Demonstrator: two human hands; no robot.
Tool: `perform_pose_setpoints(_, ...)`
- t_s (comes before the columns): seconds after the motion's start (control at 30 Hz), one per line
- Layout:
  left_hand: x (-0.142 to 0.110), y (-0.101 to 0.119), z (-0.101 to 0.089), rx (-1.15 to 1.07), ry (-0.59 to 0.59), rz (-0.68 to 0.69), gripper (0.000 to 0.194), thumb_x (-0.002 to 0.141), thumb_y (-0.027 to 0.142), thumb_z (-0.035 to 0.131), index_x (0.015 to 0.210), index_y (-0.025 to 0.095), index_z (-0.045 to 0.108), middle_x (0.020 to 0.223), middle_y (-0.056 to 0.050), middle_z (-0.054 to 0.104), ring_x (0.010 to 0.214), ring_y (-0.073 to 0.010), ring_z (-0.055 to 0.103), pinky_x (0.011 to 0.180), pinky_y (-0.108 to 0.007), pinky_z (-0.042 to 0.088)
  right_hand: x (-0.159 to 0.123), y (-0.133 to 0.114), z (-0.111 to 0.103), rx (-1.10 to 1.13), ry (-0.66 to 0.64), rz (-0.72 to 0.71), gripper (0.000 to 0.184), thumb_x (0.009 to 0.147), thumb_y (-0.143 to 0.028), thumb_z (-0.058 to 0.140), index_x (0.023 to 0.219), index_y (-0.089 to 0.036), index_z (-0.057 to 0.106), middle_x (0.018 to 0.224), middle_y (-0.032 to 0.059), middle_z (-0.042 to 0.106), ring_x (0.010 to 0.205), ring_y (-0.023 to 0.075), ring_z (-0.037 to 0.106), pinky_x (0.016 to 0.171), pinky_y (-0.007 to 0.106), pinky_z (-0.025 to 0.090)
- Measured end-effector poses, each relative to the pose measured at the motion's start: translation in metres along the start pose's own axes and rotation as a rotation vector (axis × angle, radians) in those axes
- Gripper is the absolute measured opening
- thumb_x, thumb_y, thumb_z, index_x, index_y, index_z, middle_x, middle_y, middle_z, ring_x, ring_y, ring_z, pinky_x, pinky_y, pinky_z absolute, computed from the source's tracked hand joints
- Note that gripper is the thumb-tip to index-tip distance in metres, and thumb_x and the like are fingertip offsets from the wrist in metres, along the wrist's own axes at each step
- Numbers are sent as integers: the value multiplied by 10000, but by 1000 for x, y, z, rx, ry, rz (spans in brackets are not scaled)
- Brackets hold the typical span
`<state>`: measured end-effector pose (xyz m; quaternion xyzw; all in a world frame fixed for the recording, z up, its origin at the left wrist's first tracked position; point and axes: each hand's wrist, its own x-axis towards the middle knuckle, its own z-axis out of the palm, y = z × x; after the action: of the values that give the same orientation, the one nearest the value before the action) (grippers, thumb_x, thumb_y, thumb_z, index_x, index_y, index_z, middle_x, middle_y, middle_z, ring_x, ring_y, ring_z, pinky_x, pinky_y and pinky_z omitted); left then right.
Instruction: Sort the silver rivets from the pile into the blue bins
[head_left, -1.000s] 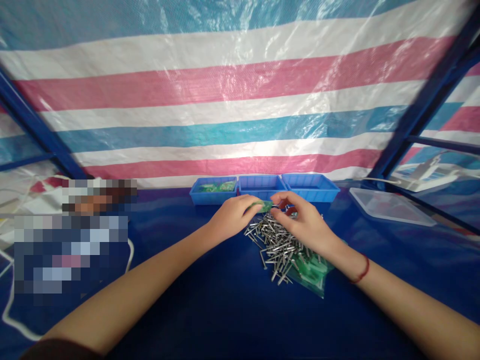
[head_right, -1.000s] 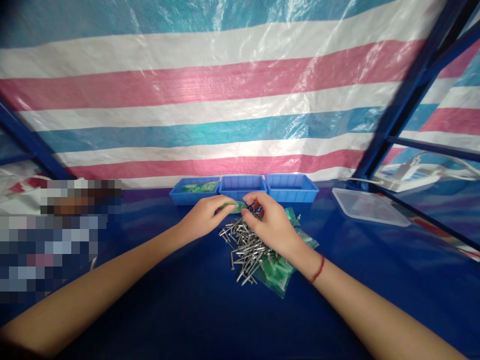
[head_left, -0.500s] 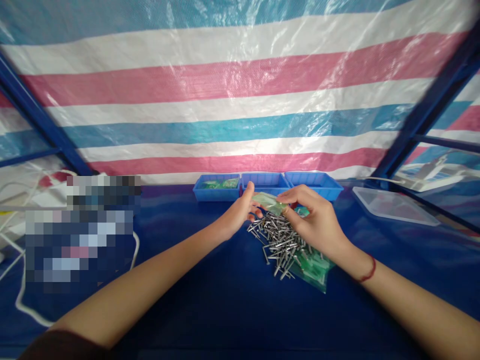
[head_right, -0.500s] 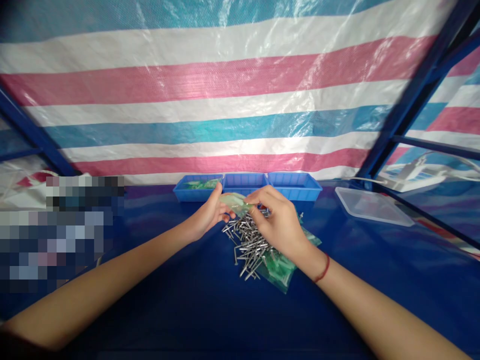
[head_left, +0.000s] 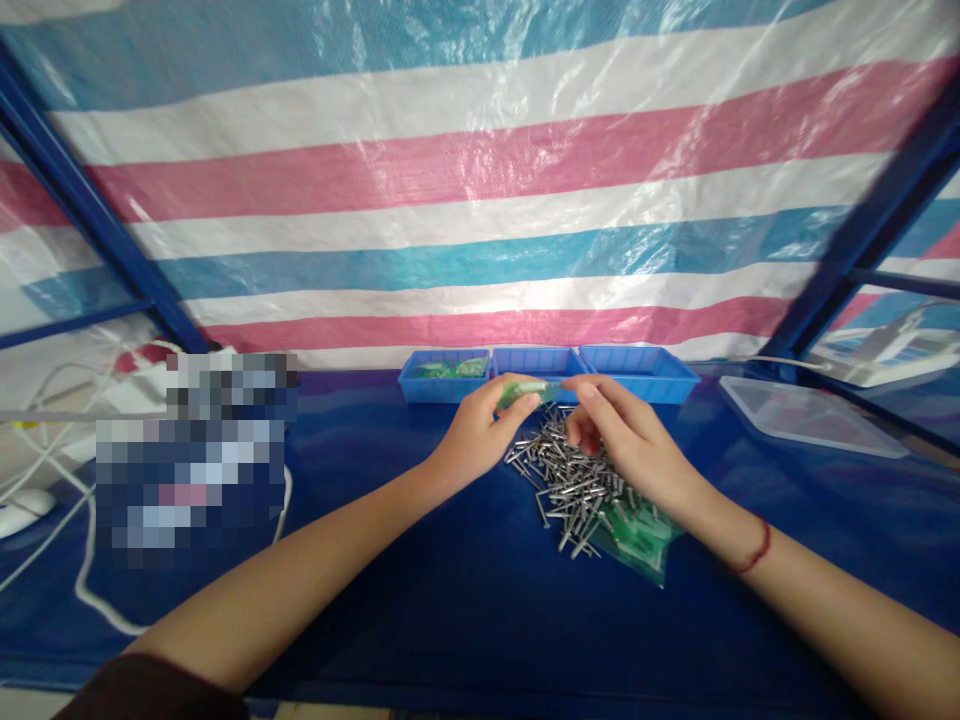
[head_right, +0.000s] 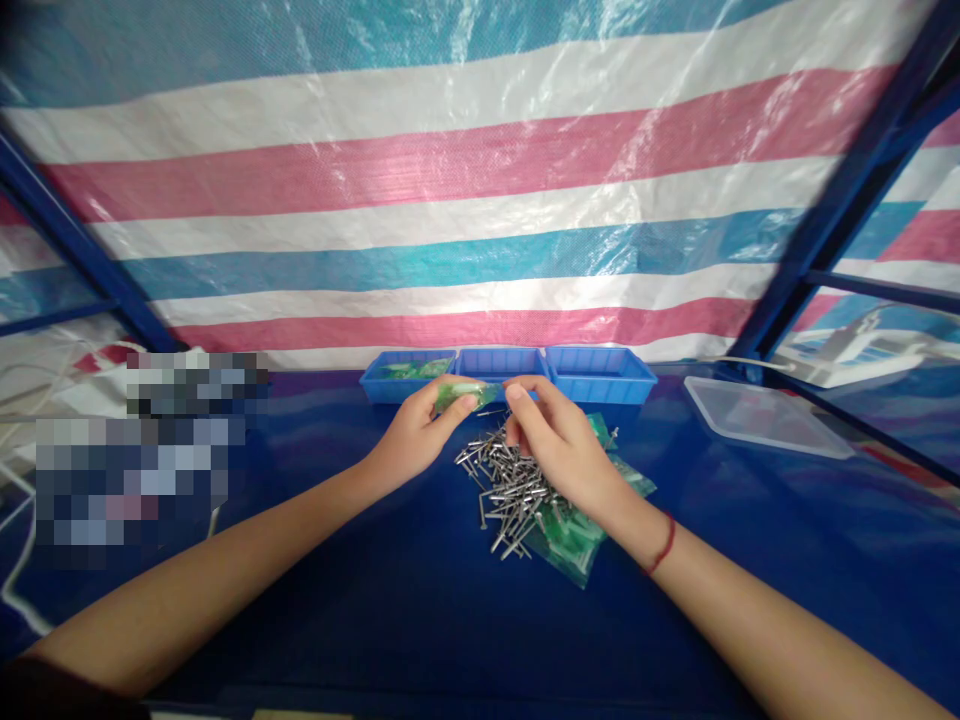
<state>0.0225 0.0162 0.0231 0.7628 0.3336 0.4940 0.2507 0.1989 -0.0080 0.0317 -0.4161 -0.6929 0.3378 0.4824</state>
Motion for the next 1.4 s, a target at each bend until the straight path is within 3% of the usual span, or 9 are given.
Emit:
perform_pose_setpoints(0.13,-3,-3,2,120,-92,202,248,862,120,485,1015,237,642,1111,-59,571,1075,-181,527,975,-391,403,1,2,6,320,-103,149,375,850,-536,480,951,-181,549,602,-13,571,503,114,516,478,243,409)
perform_pose_setpoints(0.27,-7,-3,5,38,-212,71,410,807,42,434,1103,265,609,1218,-46,546,1189,-209,470,1045,-429,346,2,6,7,362,-24,142,296,775,-465,623,877,-190,577,599,-22,563,564,116,537,526,240,426)
perform_pose_setpoints(0.37,-8,2,8,-91,-246,-42,322,855,139,439,1113,217,613,1136,-67,610,1095,-214,548,989,-395,403,2,6,6,324,-23,117,294,778,-467,617,879,-194,572,612,-17,577,571,119,546,544,252,439)
perform_pose_setpoints(0.53,2,-4,2,-31,-10,-116,208,867,276,502,969,181,656,1021,-66,674,962,-189,610,863,-320,474,2,5,8,256,-27,101,335,786,-461,592,976,-195,521,679,-14,586,562,113,547,523,257,442)
perform_pose_setpoints(0.73,33,-48,-52,428,291,-133,268,861,289,504,1095,169,557,1128,-62,637,921,-167,623,836,-293,483,4,9,7,237,4,144,308,767,-383,561,990,-196,463,792,-1,577,567,103,546,500,254,428)
perform_pose_setpoints(0.9,39,-69,-82,724,174,-143,269,836,306,527,1045,166,621,1117,-95,624,1061,-247,554,945,-399,410,4,8,8,213,-48,153,321,745,-351,550,996,-187,435,747,-14,553,562,107,536,507,267,428)
perform_pose_setpoints(1.0,35,-74,-81,833,77,-119,251,847,330,505,923,170,684,1162,-115,596,1140,-293,485,1004,-463,326,4,8,8,209,-71,164,328,747,-360,553,995,-186,427,710,-25,535,556,109,524,505,270,422)
perform_pose_setpoints(1.17,30,-74,-78,922,-140,-67,382,924,358,369,879,169,698,1034,-88,674,1010,-232,571,938,-373,379,4,8,8,204,-85,185,334,748,-368,562,997,-192,426,708,-28,539,555,111,526,506,269,418)
perform_pose_setpoints(1.4,27,-65,-76,1014,-184,-32,406,927,421,364,1094,172,639,1177,-101,616,1113,-265,509,967,-418,341,6,10,3,129,-31,87,279,785,-373,539,977,-182,468,722,-5,573,566,122,548,518,278,439)
